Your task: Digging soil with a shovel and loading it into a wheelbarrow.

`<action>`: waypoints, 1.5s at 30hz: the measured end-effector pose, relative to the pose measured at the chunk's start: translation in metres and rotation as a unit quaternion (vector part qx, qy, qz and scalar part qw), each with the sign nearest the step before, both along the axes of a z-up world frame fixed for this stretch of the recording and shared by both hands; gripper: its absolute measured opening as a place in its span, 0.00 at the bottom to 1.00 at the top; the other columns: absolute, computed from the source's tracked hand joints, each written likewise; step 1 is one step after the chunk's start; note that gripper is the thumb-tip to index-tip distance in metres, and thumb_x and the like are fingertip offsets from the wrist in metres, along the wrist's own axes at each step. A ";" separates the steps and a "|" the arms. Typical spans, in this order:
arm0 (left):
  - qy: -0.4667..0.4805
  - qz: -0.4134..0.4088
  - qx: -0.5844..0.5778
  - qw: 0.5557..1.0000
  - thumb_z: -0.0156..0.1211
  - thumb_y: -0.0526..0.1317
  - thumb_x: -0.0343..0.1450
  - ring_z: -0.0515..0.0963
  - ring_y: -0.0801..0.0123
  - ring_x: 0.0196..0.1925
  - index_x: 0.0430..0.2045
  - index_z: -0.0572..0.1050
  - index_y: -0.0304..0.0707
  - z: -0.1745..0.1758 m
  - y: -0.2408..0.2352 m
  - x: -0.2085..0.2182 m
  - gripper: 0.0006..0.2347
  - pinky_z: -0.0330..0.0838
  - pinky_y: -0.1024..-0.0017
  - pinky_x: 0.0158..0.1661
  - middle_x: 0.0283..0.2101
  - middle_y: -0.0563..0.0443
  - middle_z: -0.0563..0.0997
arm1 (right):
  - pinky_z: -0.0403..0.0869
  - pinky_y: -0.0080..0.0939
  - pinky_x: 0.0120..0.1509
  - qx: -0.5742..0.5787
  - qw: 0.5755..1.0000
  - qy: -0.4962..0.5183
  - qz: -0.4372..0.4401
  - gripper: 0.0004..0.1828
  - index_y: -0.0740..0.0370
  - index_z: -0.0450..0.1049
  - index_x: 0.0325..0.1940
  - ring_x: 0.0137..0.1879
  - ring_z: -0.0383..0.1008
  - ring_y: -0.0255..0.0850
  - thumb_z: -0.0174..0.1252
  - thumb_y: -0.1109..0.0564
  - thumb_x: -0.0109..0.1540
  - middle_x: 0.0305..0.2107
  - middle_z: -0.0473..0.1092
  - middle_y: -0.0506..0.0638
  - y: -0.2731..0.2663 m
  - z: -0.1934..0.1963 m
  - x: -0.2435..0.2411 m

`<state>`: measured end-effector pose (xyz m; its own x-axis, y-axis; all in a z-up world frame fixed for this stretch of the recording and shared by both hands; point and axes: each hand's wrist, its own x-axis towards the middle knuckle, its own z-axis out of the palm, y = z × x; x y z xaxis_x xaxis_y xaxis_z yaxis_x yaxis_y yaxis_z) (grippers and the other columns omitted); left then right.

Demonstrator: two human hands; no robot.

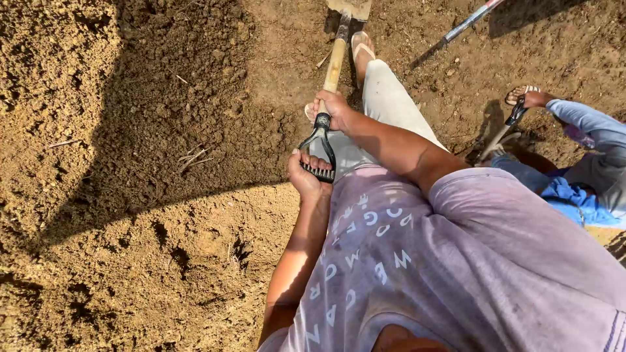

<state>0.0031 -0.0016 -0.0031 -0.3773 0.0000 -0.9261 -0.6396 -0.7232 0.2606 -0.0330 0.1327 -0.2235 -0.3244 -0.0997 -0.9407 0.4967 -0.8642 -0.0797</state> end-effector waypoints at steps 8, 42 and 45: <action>-0.082 0.057 0.046 0.994 0.51 0.49 0.72 0.61 0.69 0.18 0.16 0.60 0.48 0.009 0.016 -0.011 0.15 0.62 0.68 0.25 0.16 0.57 0.60 | 0.80 0.52 0.29 0.071 0.993 -0.047 0.084 0.08 0.65 0.70 0.30 0.24 0.76 0.47 0.57 0.59 0.61 0.21 0.71 0.56 0.015 0.015 -0.015; -0.045 0.072 0.019 0.996 0.52 0.48 0.71 0.58 0.70 0.16 0.16 0.59 0.47 -0.034 0.128 -0.098 0.15 0.57 0.69 0.21 0.15 0.57 0.58 | 0.78 0.47 0.27 0.096 0.984 -0.035 0.147 0.06 0.61 0.68 0.36 0.24 0.73 0.41 0.57 0.58 0.63 0.22 0.69 0.51 0.117 -0.060 -0.090; -0.058 0.075 0.000 0.996 0.52 0.48 0.72 0.59 0.70 0.17 0.17 0.59 0.48 -0.049 0.142 -0.129 0.15 0.58 0.69 0.22 0.15 0.57 0.58 | 0.79 0.50 0.27 0.021 0.992 -0.022 0.124 0.04 0.62 0.70 0.37 0.24 0.74 0.42 0.57 0.59 0.62 0.20 0.68 0.52 0.132 -0.076 -0.123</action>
<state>-0.1262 0.1405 -0.0517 -0.2643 -0.0491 -0.9632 -0.5497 -0.8129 0.1923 -0.1561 0.2647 -0.2998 -0.2528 -0.1310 -0.9586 0.6968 -0.7120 -0.0865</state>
